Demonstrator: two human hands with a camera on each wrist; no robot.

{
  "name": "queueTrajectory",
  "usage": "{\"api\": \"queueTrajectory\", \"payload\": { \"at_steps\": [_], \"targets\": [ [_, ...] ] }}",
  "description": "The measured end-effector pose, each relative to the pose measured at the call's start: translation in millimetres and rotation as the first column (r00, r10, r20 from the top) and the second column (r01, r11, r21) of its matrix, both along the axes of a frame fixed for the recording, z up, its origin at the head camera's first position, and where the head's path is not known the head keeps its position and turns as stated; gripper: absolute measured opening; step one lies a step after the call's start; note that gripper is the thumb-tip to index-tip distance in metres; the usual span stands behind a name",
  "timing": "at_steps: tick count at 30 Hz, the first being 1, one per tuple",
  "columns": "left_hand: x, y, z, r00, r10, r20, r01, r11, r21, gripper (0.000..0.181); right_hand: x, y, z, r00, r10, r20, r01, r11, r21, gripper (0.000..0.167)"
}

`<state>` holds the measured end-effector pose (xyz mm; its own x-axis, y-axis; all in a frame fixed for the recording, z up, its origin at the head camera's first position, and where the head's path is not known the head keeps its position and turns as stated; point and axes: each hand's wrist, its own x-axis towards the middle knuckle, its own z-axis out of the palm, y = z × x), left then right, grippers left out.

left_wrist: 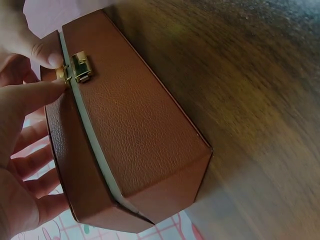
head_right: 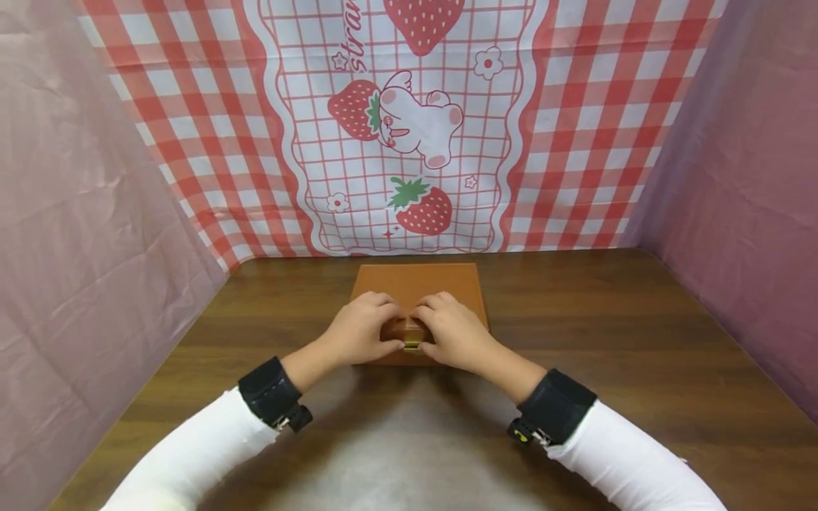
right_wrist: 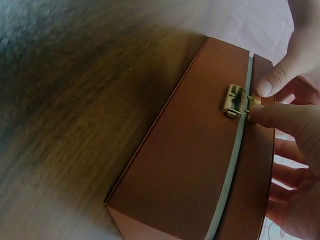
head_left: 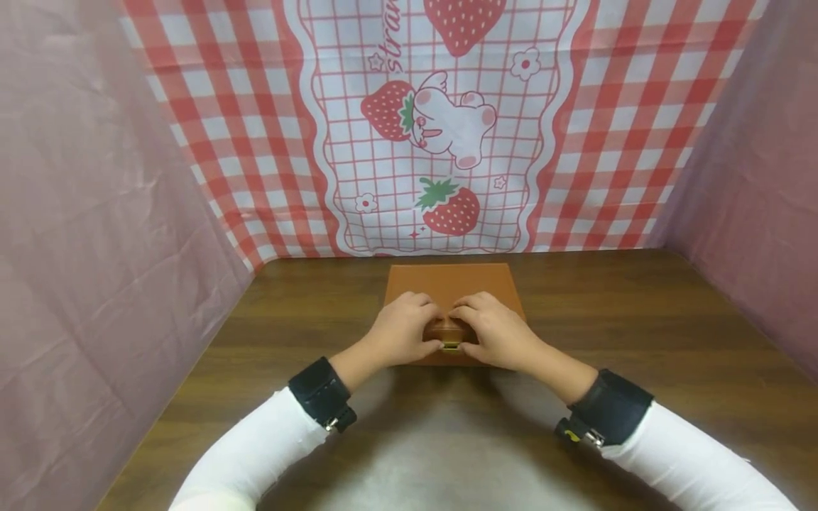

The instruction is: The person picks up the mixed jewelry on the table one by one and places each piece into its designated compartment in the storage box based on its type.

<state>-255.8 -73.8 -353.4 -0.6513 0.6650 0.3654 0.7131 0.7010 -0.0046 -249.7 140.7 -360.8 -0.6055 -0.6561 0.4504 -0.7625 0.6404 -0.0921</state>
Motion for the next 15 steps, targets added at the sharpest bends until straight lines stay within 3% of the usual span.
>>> {"api": "queueTrajectory", "payload": {
  "at_steps": [4, 15],
  "targets": [
    [0.9, 4.5, -0.6, 0.998, 0.046, -0.034, -0.047, 0.998, -0.029, 0.038, 0.3, -0.8, -1.0, 1.000, -0.003, -0.018, 0.003, 1.000, -0.006, 0.044],
    [0.2, 8.9, -4.2, 0.996, 0.056, -0.068, -0.060, 0.996, -0.058, 0.036, 0.5, 0.0, 0.6, 0.999, 0.016, -0.051, -0.015, 1.000, 0.007, 0.038]
  ]
}}
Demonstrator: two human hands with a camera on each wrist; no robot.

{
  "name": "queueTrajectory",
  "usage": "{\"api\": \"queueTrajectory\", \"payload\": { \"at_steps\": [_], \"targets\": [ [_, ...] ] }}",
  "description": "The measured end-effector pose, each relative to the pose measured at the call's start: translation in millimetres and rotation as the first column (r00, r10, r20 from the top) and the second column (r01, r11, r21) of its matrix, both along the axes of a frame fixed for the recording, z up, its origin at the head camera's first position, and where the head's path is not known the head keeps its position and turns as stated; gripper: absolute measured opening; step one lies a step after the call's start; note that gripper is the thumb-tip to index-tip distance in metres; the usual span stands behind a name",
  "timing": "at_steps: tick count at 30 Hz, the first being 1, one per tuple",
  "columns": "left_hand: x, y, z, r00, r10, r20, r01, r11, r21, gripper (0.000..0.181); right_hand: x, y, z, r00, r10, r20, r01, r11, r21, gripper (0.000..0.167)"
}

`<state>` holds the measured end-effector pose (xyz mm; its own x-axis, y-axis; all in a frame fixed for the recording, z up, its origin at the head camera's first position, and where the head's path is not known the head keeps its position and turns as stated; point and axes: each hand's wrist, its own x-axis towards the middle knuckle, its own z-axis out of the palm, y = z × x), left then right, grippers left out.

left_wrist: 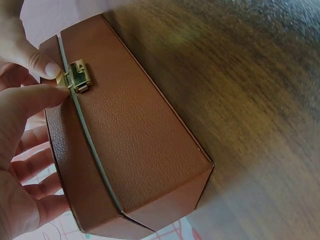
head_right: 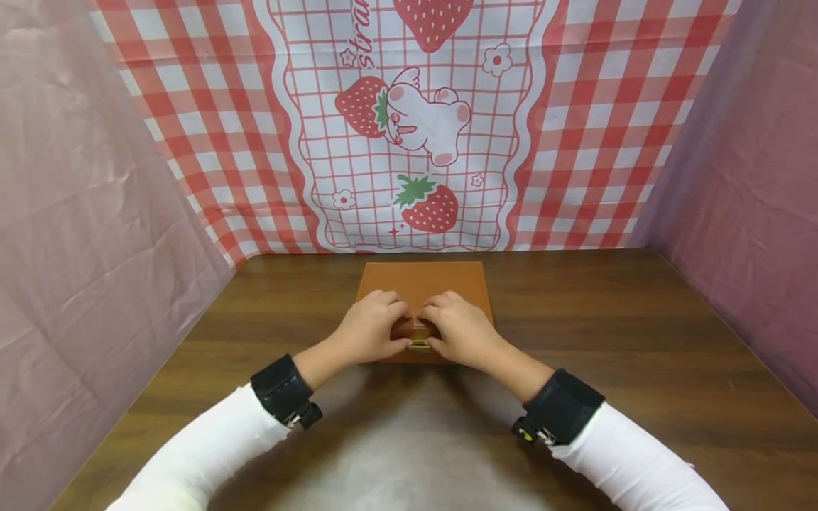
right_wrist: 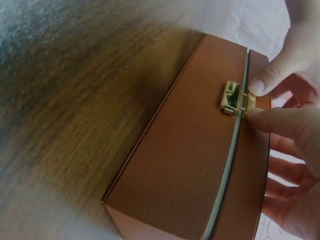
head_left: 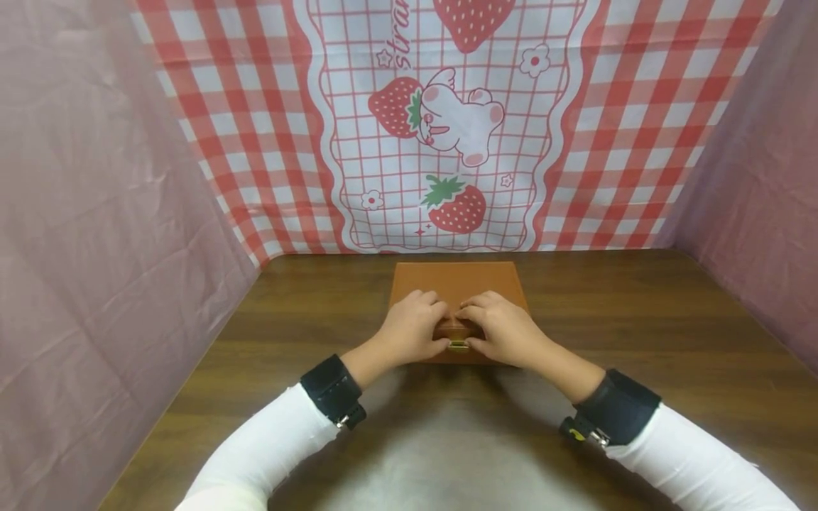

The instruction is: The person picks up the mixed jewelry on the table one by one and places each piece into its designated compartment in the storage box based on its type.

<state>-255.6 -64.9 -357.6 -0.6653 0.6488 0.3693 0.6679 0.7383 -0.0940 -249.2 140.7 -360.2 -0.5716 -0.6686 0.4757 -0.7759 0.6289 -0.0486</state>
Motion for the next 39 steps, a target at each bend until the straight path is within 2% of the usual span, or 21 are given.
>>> {"api": "queueTrajectory", "payload": {
  "at_steps": [12, 21, 29, 31, 34, 37, 39],
  "targets": [
    [0.9, 1.6, -1.8, 0.999, 0.009, -0.033, -0.011, 0.999, -0.037, 0.032, -0.5, -5, -3.7, 0.999, -0.040, -0.033, 0.041, 0.999, 0.035, 0.037],
    [1.4, 2.0, -0.2, 0.999, 0.028, -0.024, -0.030, 0.998, -0.060, 0.032, 0.4, -9, -5.4, 0.996, -0.080, -0.029, 0.081, 0.995, 0.054, 0.033],
    [-1.0, 2.9, -0.3, 1.000, 0.025, -0.010, -0.025, 0.997, -0.069, 0.032, -0.1, -7, -5.2, 0.997, -0.069, -0.031, 0.070, 0.996, 0.053, 0.033],
    [-3.2, 2.8, 1.6, 1.000, 0.014, 0.027, -0.012, 0.998, -0.064, 0.032, -0.4, -6, -3.6, 0.997, -0.069, -0.020, 0.070, 0.995, 0.064, 0.033],
    [-8.1, -0.5, 6.9, 0.991, -0.023, 0.129, 0.029, 0.998, -0.047, 0.035, -1.0, -4, 0.8, 0.998, -0.068, 0.020, 0.065, 0.993, 0.097, 0.034],
    [-12.1, -7.9, 13.6, 0.966, -0.090, 0.243, 0.092, 0.996, 0.004, 0.040, 1.2, -1, 8.1, 0.994, -0.072, 0.084, 0.062, 0.991, 0.122, 0.039],
    [-12.8, -14.1, 17.8, 0.948, -0.121, 0.295, 0.116, 0.993, 0.035, 0.042, 3.4, 3, 13.6, 0.991, -0.076, 0.114, 0.062, 0.990, 0.127, 0.042]
  ]
}}
